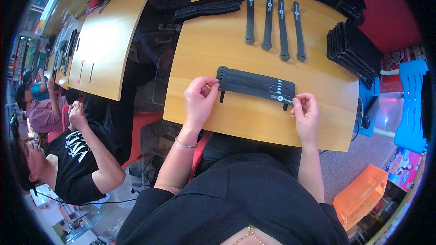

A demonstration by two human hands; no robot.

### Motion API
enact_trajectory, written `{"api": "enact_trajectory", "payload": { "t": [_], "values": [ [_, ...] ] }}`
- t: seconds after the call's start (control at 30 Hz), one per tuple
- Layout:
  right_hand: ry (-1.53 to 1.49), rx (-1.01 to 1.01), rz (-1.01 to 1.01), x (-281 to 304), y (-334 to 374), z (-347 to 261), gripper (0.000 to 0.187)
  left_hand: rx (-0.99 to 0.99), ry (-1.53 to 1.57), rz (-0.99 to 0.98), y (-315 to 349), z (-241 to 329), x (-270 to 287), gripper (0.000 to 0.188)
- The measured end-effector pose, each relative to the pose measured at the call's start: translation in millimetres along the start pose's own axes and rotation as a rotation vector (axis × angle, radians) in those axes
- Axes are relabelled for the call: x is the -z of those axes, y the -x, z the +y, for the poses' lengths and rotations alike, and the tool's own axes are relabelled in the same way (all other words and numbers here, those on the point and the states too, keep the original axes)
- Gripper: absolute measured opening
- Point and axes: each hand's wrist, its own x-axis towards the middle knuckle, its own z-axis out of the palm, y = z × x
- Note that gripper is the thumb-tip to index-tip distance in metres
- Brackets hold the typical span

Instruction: Aligning and stacking black fabric garment straps with hole markings on a wooden workshop table.

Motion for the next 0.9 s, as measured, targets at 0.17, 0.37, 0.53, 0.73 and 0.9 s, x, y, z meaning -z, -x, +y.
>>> {"api": "enact_trajectory", "payload": {
  "t": [0.17,0.37,0.53,0.73,0.9],
  "values": [
    [0.007,0.003,-0.004,-0.6,-1.0,-0.7,0.014,-0.065,-0.074,0.021,-0.6,-3.5,-1.7,0.007],
    [-0.023,-0.007,0.017,-1.4,-3.3,3.2,0.020,-0.060,-0.086,0.035,-1.6,-6.0,-3.8,0.007],
    [-0.027,-0.009,0.032,-1.6,-3.2,3.8,0.021,-0.070,-0.097,0.037,-1.5,-2.5,-4.2,0.006],
    [-0.018,-0.011,0.055,-3.1,-3.7,4.2,0.023,-0.078,-0.133,0.043,-1.6,-4.6,-4.5,0.007],
    [-0.021,-0.035,0.067,-4.0,-3.8,1.1,0.025,-0.115,-0.165,0.062,-2.3,-2.5,-5.6,0.007]
  ]
}}
